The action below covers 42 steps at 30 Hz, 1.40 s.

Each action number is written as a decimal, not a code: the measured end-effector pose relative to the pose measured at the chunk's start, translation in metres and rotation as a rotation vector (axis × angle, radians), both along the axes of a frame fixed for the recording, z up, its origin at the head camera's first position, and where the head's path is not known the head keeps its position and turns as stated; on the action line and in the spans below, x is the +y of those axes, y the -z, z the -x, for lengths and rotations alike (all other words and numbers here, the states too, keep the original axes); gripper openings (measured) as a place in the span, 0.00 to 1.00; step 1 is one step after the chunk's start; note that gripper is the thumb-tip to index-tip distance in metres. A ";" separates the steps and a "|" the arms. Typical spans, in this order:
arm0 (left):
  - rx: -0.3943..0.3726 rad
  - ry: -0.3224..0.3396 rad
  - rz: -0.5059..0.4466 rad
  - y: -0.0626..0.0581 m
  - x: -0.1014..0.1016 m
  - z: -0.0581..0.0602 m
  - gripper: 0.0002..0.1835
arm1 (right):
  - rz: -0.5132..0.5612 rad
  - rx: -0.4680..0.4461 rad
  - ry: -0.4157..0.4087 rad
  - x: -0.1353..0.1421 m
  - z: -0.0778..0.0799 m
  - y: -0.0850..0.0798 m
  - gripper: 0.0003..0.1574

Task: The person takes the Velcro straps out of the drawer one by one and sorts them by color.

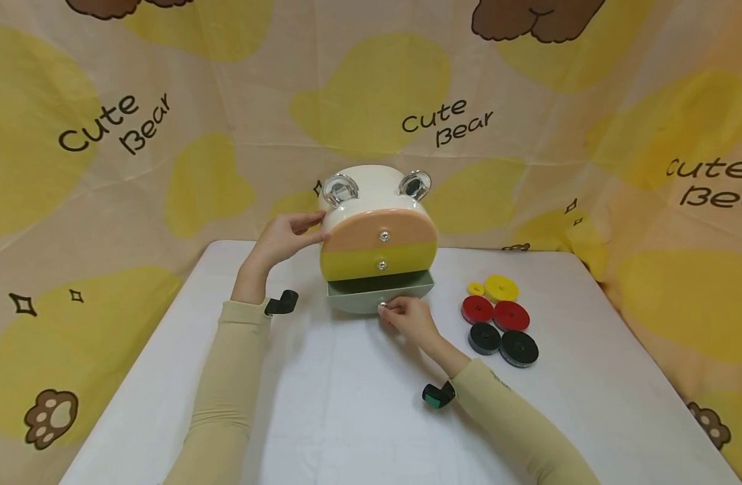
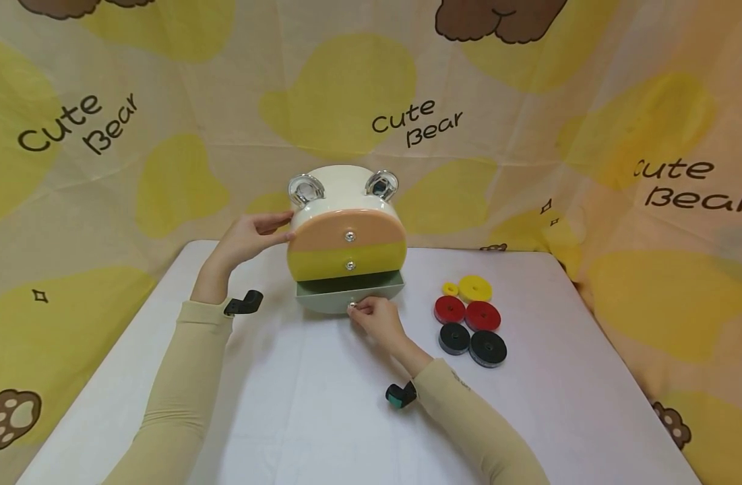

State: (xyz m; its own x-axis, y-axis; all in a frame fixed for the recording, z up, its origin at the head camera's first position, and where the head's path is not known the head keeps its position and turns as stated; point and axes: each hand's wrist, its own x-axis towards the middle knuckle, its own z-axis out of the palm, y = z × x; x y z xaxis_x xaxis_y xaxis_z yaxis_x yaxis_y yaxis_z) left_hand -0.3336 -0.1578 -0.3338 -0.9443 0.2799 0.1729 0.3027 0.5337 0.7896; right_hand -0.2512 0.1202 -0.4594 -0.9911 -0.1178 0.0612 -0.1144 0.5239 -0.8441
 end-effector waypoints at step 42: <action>0.012 -0.006 -0.021 0.005 -0.001 -0.002 0.35 | -0.032 -0.002 -0.038 -0.004 0.038 -0.002 0.12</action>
